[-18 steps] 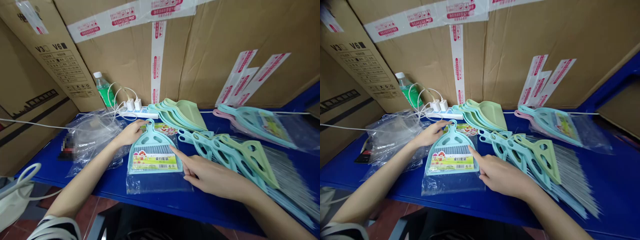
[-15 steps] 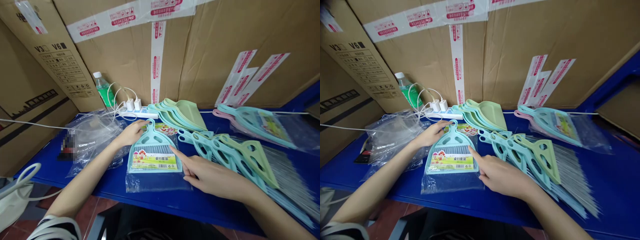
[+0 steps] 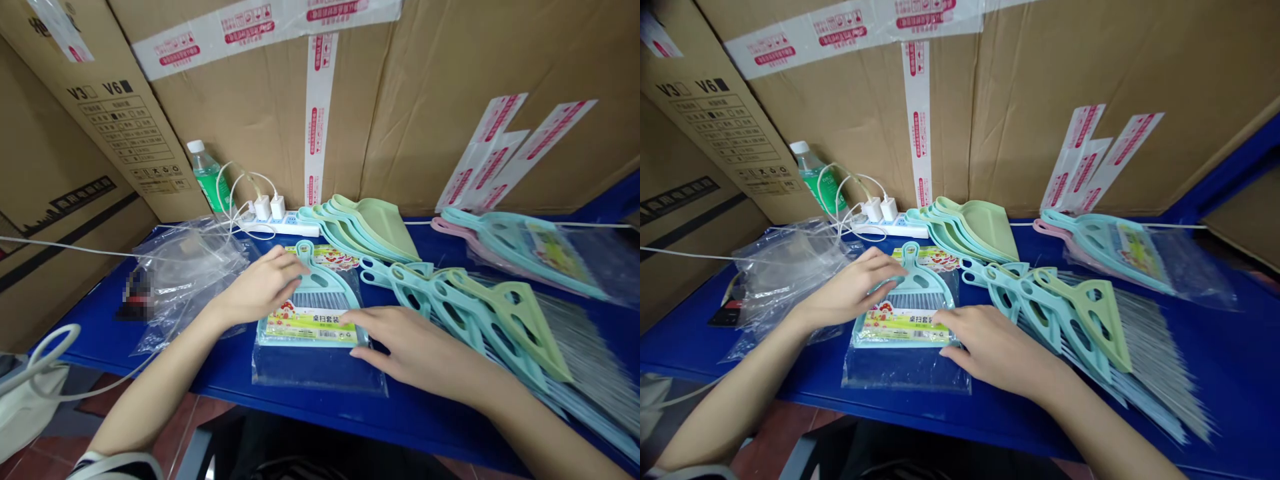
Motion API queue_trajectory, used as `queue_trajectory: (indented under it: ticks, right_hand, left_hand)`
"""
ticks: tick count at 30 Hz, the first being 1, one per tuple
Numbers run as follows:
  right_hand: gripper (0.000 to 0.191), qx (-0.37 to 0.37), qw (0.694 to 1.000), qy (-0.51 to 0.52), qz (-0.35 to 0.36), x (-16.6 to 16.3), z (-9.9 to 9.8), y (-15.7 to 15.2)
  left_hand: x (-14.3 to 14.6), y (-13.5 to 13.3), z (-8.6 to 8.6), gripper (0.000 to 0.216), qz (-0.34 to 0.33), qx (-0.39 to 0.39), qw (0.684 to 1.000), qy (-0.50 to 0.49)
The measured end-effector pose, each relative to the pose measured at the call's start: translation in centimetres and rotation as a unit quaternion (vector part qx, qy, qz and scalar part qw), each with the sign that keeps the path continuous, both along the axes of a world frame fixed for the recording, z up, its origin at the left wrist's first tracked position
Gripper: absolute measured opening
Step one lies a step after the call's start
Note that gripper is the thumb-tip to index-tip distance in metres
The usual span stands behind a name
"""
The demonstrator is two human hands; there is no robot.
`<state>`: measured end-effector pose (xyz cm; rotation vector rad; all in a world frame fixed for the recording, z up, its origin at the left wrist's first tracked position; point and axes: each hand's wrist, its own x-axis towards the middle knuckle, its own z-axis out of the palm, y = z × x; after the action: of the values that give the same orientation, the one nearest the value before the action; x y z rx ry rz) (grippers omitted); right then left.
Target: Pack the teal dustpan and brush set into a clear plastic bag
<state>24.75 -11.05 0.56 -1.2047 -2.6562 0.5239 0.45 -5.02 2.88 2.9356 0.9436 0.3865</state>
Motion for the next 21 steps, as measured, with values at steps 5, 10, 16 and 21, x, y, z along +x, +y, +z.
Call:
queue_trajectory:
  ticks: [5, 10, 16, 21]
  right_hand:
    - [0.009, 0.013, 0.999, -0.018, 0.025, -0.5, -0.1, 0.1]
    - [0.016, 0.020, 0.999, -0.020, 0.040, -0.6, -0.6, 0.6]
    - [0.018, -0.013, 0.999, 0.020, 0.042, -0.3, -0.3, 0.6]
    - [0.016, -0.031, 0.997, 0.060, 0.037, -0.1, -0.2, 0.6]
  left_hand:
    - [0.8, -1.5, 0.3, 0.024, -0.079, -0.045, 0.995, 0.037]
    - [1.0, -2.3, 0.2, 0.027, -0.109, -0.045, 0.992, 0.050]
    - [1.0, -2.4, -0.2, 0.027, -0.127, -0.045, 0.989, 0.054]
    - [1.3, -2.6, -0.5, 0.019, -0.120, -0.037, 0.991, 0.055]
